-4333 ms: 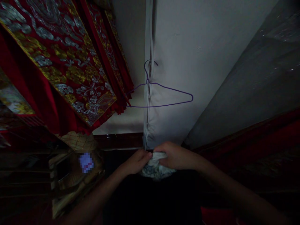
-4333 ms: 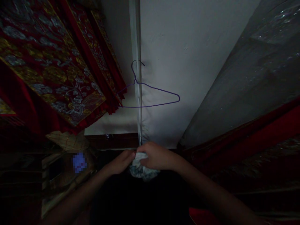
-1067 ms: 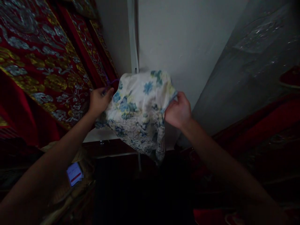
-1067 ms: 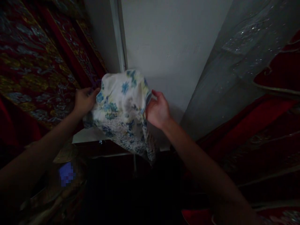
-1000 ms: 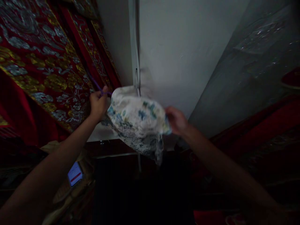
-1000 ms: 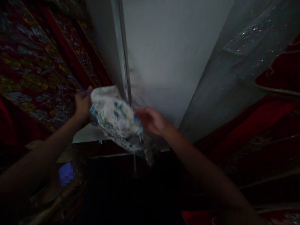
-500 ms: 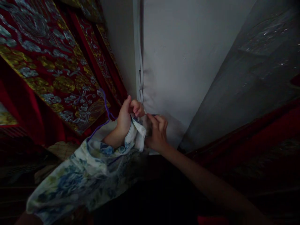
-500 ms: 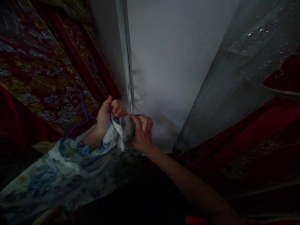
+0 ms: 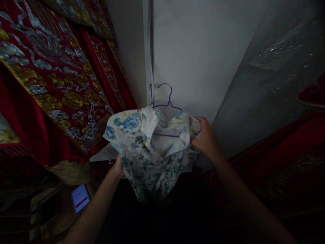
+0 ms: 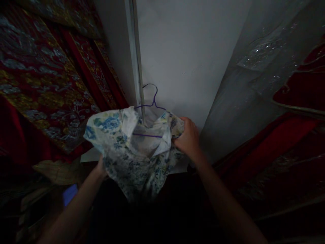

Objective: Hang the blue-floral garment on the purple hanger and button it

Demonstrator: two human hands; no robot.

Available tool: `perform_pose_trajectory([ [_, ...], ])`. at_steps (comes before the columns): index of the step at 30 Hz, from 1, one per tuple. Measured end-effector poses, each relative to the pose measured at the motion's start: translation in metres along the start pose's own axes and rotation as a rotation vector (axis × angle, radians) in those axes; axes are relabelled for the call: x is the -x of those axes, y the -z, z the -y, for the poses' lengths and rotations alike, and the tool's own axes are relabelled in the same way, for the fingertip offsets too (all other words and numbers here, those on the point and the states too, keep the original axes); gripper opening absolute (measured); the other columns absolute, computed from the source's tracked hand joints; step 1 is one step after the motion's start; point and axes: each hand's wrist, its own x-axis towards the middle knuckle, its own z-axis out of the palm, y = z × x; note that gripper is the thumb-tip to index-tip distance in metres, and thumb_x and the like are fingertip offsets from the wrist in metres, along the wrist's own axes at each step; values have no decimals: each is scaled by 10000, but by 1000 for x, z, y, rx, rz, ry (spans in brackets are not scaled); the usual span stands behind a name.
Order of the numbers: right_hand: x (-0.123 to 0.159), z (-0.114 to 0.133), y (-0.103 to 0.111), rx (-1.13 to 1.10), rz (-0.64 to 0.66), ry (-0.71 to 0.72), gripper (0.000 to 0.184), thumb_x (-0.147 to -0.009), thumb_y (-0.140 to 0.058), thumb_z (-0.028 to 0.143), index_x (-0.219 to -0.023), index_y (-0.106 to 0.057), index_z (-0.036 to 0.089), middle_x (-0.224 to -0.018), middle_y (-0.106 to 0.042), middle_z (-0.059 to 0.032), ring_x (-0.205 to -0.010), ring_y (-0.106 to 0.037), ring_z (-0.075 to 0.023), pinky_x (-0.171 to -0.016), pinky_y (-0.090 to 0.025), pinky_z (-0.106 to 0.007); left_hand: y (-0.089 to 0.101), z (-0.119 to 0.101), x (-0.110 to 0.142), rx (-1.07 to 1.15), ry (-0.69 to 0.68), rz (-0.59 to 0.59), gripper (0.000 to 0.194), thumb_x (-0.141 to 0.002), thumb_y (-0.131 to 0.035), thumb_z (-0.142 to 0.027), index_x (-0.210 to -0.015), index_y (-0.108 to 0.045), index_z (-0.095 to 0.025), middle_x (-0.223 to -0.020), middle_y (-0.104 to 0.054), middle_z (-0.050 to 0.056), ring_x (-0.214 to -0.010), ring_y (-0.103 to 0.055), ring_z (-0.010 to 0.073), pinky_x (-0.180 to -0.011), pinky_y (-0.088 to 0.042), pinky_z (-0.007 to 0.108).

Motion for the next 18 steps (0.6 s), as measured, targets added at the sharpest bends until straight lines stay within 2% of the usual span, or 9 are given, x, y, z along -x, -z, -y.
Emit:
perform_pose_trajectory([
  [2,-19,0,4,49,-22,-17,735,-629,-760,399,-1280,-519,157,-1182,-637,-178,-1085,-605,-379,-928,-492,-518,18,19,18,-15,-29,-180,724,-690,-630,-829,-1103,-731,-243,-1154,-762,97,-1341,-549,355,-1111,-447,489],
  [3,-29,4,4,73,-25,-10,726,-636,-764,407,-1275,-532,152,-1184,-638,-182,-1089,-600,-383,-939,-483,-523,24,29,24,-49,-60,-293,760,-648,-660,-841,-1100,-737,-234,-1147,-765,103,-1332,-558,361,-1106,-455,486],
  [5,-47,17,2,103,-15,18,699,-643,-771,402,-1257,-560,143,-1188,-637,-187,-1094,-591,-390,-957,-470,-529,30,48,33,-130,-101,-467,730,-610,-785,-739,-1097,-745,-196,-1144,-767,119,-1297,-591,367,-1114,-451,478],
  [8,-60,38,2,106,12,79,712,-642,-775,349,-1288,-571,130,-1208,-626,-191,-1125,-570,-405,-983,-452,-537,32,72,42,-219,-124,-560,622,-626,-885,-526,-1097,-744,-146,-1173,-760,127,-1266,-619,360,-1149,-415,483],
  [10,-54,46,7,79,47,147,760,-637,-764,287,-1350,-548,138,-1249,-609,-183,-1167,-550,-406,-1007,-439,-543,33,85,50,-215,-120,-622,598,-654,-883,-473,-1138,-732,-156,-1226,-743,119,-1296,-600,352,-1167,-396,491],
  [13,-22,48,15,-49,100,263,761,-664,-734,236,-1395,-526,205,-1377,-561,-147,-1288,-487,-389,-1089,-383,-551,37,104,65,-155,-113,-749,579,-699,-857,-456,-1202,-702,-215,-1302,-711,90,-1342,-567,327,-1172,-402,482],
  [15,14,50,12,-215,82,250,625,-739,-707,271,-1345,-556,243,-1406,-558,-117,-1348,-453,-361,-1135,-341,-543,38,117,73,-123,-89,-781,540,-744,-810,-494,-1201,-697,-229,-1293,-714,91,-1325,-585,319,-1141,-447,473],
  [17,59,57,-6,-405,26,67,395,-834,-654,341,-1213,-608,240,-1284,-629,-109,-1272,-525,-322,-1103,-382,-505,36,129,78,-112,-37,-785,540,-767,-775,-536,-1196,-694,-219,-1243,-734,104,-1279,-623,320,-1094,-497,472],
  [18,83,61,-21,-486,-6,-103,265,-881,-610,369,-1106,-623,228,-1153,-663,-103,-1143,-593,-289,-1038,-435,-463,34,135,80,-110,-11,-791,555,-768,-772,-546,-1205,-686,-216,-1225,-740,105,-1261,-637,317,-1079,-511,472],
])
